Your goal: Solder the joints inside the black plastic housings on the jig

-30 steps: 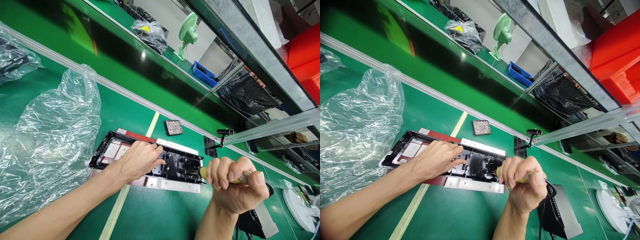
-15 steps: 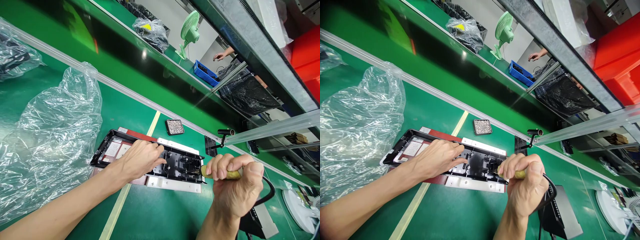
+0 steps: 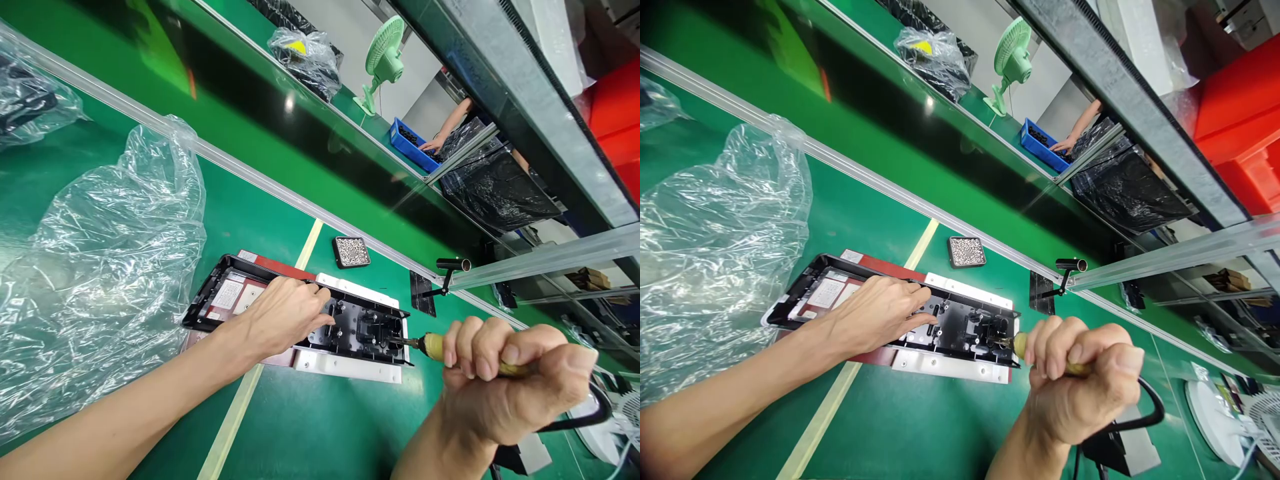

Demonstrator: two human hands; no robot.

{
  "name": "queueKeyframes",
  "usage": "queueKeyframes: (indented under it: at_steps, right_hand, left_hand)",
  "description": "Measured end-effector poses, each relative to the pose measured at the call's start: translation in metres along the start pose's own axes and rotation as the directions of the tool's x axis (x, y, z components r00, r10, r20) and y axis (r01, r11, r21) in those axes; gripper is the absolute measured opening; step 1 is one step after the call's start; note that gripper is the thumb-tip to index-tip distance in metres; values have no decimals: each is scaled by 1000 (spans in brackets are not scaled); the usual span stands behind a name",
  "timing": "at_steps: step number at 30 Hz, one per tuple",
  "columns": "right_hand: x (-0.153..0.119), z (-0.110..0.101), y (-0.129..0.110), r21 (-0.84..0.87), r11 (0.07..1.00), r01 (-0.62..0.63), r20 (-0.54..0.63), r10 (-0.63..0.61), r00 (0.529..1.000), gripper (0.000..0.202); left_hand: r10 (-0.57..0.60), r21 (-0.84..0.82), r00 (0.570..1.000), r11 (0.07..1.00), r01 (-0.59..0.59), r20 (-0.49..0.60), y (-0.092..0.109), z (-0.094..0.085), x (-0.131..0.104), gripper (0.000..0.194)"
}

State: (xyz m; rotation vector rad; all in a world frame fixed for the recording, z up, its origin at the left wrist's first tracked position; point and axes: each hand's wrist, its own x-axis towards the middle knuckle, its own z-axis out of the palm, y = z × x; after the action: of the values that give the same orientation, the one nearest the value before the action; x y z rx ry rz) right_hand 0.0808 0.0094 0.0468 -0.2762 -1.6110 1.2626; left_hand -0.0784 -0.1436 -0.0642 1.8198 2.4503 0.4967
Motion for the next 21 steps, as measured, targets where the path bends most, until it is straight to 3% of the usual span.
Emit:
queueKeyframes:
  at_steps: [8, 16, 21]
  right_hand:
    - [1, 16, 1, -60, 998, 12, -70, -16, 997, 34]
    - [8, 25, 9, -12, 1000, 24, -43, -25, 999, 30]
    - [11, 29, 17, -28, 993, 113, -67, -115, 991, 30]
  left_hand:
    - [-2, -9, 1000, 1000, 2, -12, -1, 1, 0, 37]
    - [-3, -11, 1000, 1000, 2, -27, 0, 2, 0, 35]
    - [-2, -32, 1000, 999, 1, -16, 0, 2, 0, 36]
